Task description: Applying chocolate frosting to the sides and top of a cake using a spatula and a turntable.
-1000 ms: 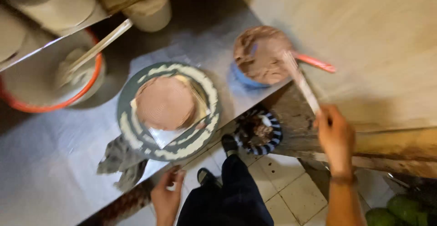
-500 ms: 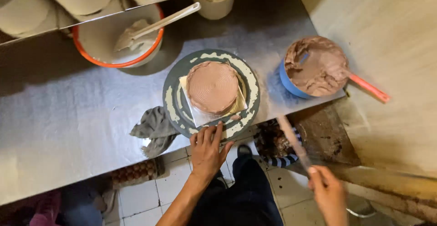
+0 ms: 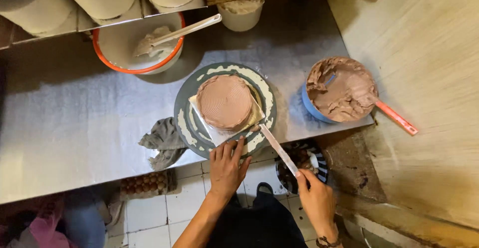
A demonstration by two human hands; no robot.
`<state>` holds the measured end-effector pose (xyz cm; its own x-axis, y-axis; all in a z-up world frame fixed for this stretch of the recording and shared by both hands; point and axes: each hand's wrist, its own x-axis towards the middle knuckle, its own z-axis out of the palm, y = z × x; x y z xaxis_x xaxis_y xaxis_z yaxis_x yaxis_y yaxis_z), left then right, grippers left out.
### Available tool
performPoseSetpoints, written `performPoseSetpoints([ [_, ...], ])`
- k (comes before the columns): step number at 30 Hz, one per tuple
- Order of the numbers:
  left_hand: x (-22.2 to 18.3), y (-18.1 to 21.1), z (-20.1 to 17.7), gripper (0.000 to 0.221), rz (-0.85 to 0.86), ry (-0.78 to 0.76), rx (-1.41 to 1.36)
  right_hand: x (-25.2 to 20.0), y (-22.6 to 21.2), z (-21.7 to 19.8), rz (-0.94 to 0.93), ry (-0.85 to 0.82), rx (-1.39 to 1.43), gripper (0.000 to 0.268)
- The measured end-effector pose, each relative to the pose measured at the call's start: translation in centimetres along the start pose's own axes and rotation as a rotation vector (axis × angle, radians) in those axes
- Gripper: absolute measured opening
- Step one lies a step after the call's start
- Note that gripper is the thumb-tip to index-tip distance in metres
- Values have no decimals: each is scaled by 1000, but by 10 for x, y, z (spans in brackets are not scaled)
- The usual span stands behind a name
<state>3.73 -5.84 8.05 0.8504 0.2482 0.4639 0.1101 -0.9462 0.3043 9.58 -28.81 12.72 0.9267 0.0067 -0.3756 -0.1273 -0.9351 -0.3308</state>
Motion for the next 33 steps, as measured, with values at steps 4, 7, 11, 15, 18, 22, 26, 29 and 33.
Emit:
performPoseSetpoints([
  [4,1,6,9,63,-42,7,17,13,-2,-8,-65,13,99,31],
  [7,1,9,11,62,-65,16,12,21,-1,-12,-33,-61,119,33],
  [11,2,12,6,61,-73,17,-4,24,-6,-14,-34,-113,82,30],
  [15,2,13,2,62,-91,7,19,32,2,-5,-80,-120,81,32],
  [18,1,12,0,62,-107,25,-18,47,22,6,-79,-298,316,31],
  [22,-6,10,-8,61,-129,23,-138,57,52,-3,14,-502,713,31],
  [26,-25,6,-8,59,-161,72,-184,64,88,-33,100,-234,689,47],
  [29,-35,8,-18,58,-205,72,-187,82,128,-33,-395,350,237,50],
  [33,-58,-6,14,67,-199,99,-106,172,181,22,-524,772,-1,70],
])
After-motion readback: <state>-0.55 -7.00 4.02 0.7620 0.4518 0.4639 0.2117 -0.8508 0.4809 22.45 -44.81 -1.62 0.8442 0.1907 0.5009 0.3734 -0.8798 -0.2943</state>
